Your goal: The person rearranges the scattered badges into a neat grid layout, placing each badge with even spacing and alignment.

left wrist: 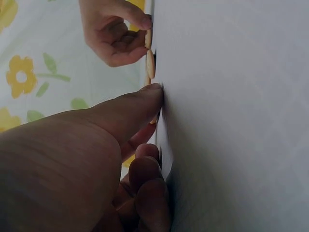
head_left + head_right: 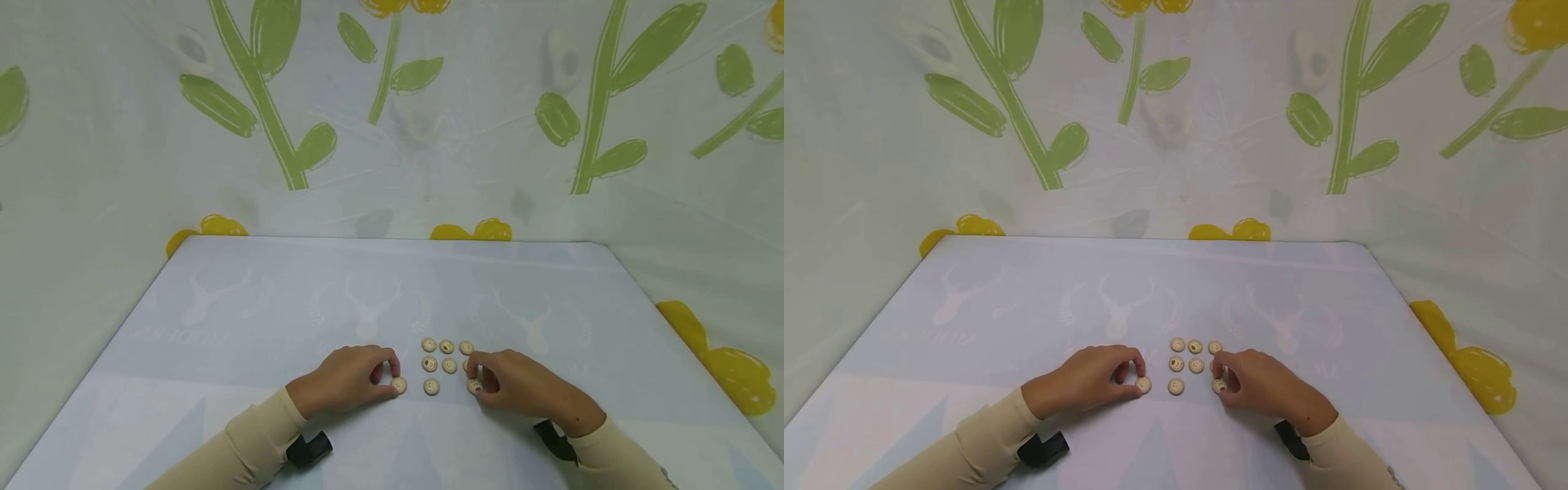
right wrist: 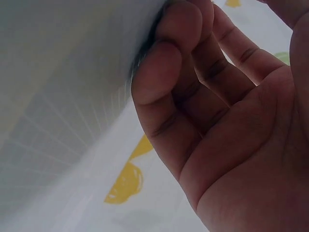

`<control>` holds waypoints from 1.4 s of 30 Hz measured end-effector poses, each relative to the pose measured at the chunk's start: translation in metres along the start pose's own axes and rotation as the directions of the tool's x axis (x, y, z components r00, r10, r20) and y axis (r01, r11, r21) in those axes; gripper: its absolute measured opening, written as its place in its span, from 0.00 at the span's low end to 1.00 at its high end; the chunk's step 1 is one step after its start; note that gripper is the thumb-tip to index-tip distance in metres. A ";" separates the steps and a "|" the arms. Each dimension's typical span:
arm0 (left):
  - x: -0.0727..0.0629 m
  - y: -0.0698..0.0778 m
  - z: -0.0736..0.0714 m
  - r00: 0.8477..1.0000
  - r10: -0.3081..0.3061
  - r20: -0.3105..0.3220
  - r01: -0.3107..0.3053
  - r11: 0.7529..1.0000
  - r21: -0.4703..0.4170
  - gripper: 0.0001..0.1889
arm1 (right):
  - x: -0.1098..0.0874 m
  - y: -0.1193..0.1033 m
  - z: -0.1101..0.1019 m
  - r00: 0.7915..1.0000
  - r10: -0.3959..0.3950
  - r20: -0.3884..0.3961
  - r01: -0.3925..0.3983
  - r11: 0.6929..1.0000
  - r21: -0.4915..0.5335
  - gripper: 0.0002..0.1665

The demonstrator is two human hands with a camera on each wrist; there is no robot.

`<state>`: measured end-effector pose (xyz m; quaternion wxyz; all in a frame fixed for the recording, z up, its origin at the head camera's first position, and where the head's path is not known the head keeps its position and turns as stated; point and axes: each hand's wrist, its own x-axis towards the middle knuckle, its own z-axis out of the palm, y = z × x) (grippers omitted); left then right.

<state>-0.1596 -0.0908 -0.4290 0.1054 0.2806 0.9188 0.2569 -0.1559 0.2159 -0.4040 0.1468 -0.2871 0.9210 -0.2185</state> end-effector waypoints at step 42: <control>0.001 0.008 -0.003 0.998 0.030 -0.055 -0.030 0.999 -0.014 0.10 | -0.001 0.004 -0.001 1.000 -0.006 0.010 0.006 0.999 0.051 0.11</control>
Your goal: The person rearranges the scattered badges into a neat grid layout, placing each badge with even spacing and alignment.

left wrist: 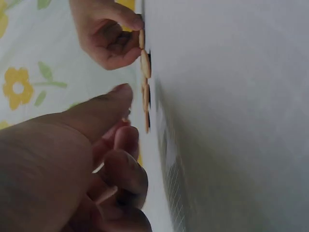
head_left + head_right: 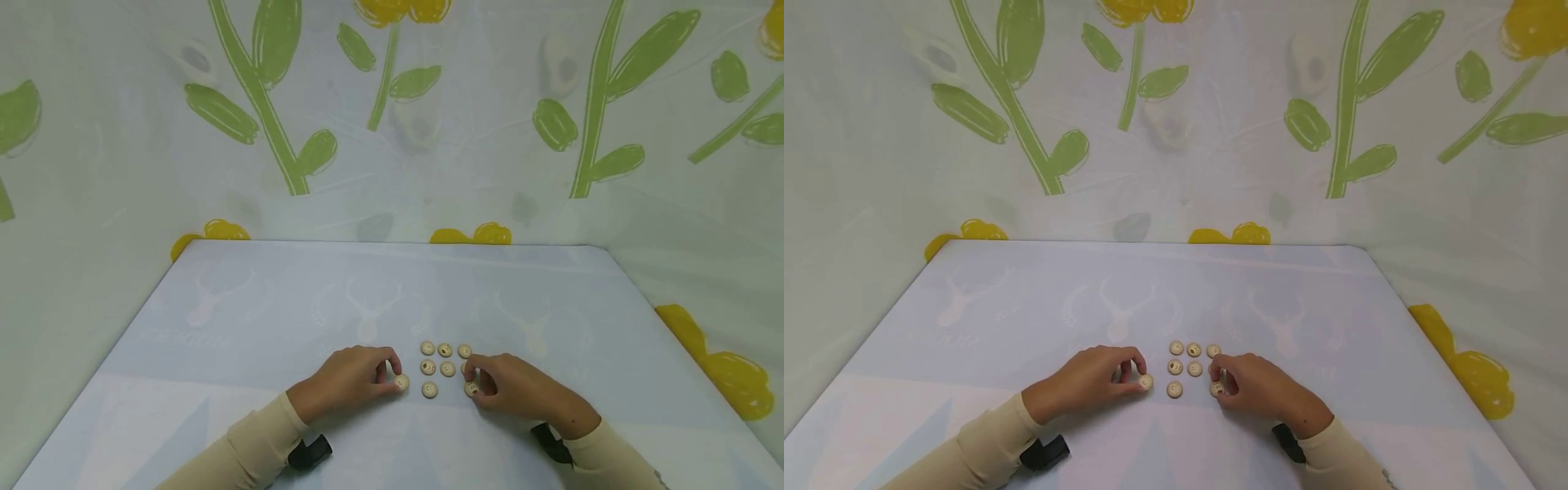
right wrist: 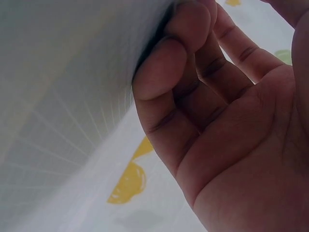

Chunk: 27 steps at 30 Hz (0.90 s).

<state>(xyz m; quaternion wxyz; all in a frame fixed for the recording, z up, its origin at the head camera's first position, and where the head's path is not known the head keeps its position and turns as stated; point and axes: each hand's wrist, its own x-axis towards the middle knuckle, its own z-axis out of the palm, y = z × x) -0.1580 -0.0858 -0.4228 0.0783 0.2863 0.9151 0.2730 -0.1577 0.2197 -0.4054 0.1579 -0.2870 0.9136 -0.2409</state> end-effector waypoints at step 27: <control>0.032 0.049 0.011 0.994 0.100 0.038 -0.104 0.985 0.138 0.11 | 0.001 0.004 0.002 1.000 -0.005 -0.010 0.005 1.000 -0.031 0.11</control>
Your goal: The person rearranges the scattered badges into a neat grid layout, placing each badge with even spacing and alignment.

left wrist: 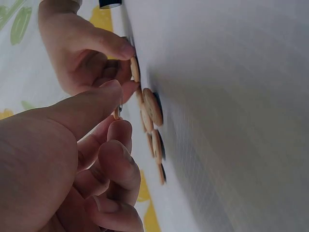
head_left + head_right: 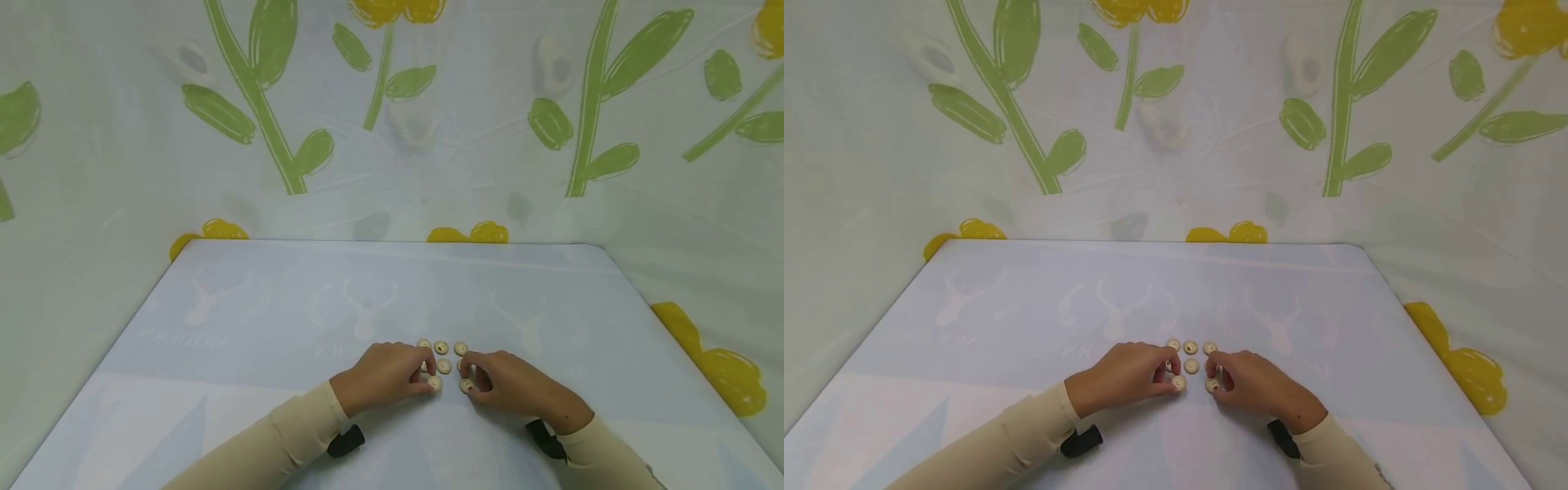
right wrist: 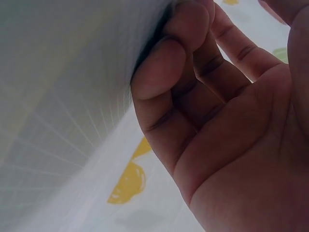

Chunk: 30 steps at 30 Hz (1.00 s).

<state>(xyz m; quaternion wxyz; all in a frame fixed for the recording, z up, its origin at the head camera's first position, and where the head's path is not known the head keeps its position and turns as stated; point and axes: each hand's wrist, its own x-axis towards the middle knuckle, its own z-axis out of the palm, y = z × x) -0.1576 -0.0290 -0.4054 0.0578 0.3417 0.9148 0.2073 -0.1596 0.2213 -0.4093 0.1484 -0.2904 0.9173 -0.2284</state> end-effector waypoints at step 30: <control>0.017 0.010 0.016 0.998 -0.039 0.055 0.034 0.996 0.088 0.08 | -0.001 -0.002 0.001 1.000 -0.020 -0.022 0.020 1.000 -0.001 0.10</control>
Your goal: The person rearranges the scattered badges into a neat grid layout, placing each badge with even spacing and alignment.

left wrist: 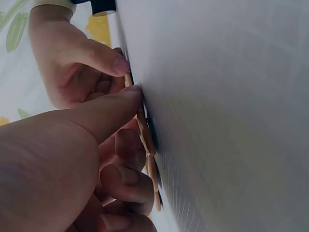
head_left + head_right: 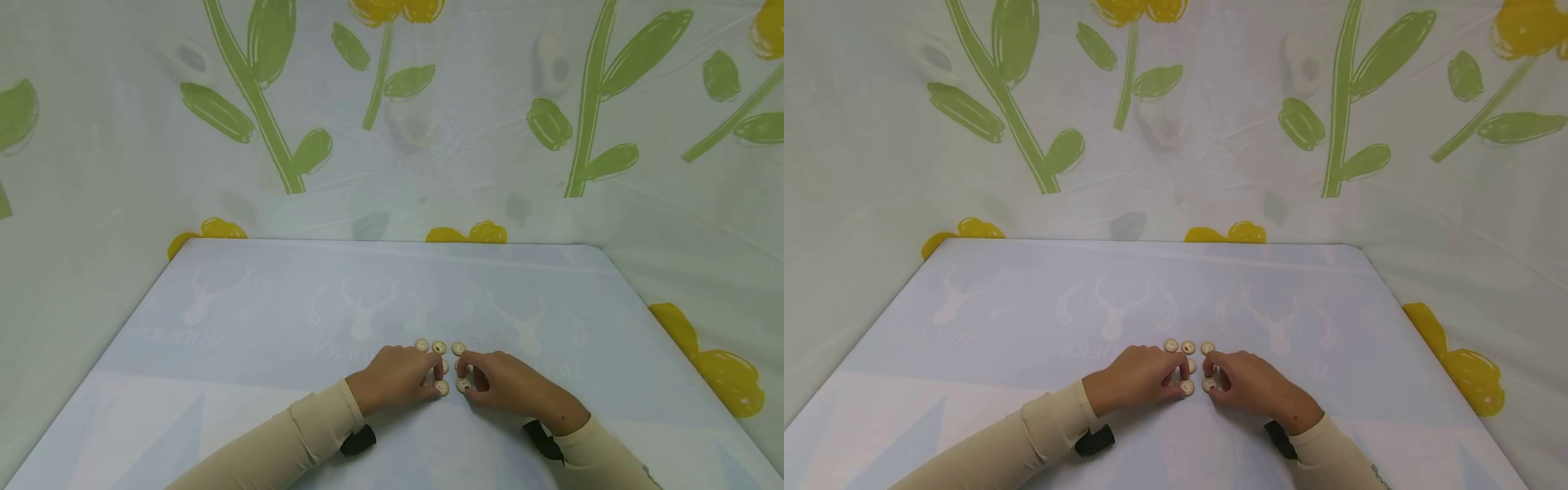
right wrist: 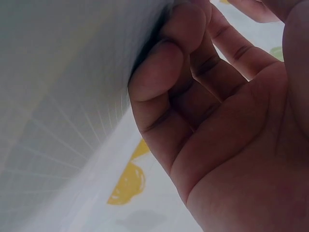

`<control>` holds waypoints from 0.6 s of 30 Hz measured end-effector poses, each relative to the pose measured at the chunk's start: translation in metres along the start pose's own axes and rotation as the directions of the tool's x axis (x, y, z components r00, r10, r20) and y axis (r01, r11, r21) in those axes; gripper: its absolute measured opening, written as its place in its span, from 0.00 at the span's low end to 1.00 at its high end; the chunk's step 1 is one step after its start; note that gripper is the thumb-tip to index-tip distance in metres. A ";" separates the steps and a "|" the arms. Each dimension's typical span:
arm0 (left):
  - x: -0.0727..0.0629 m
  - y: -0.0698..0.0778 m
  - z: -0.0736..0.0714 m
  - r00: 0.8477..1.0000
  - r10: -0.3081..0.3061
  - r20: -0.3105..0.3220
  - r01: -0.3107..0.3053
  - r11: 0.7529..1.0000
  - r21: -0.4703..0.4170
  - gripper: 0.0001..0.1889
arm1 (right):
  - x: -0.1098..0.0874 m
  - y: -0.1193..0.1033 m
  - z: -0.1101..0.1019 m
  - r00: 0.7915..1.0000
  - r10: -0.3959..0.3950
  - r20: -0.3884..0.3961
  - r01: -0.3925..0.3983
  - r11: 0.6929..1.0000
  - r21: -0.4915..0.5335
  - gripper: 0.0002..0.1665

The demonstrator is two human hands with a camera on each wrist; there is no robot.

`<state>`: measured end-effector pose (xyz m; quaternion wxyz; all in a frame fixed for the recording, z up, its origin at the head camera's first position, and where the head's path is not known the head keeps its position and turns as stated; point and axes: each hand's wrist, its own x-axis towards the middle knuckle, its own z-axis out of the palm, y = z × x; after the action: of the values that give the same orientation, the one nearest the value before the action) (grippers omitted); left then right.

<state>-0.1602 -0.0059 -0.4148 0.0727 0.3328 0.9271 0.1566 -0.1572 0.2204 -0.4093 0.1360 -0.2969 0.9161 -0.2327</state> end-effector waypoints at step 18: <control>-0.012 -0.006 -0.007 0.998 0.000 -0.061 -0.004 0.998 -0.069 0.09 | 0.003 0.004 0.001 1.000 0.004 0.023 -0.004 1.000 0.005 0.10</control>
<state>-0.1562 -0.0195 -0.4096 0.0559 0.3261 0.9225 0.1989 -0.1617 0.2212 -0.4127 0.1475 -0.2974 0.9145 -0.2312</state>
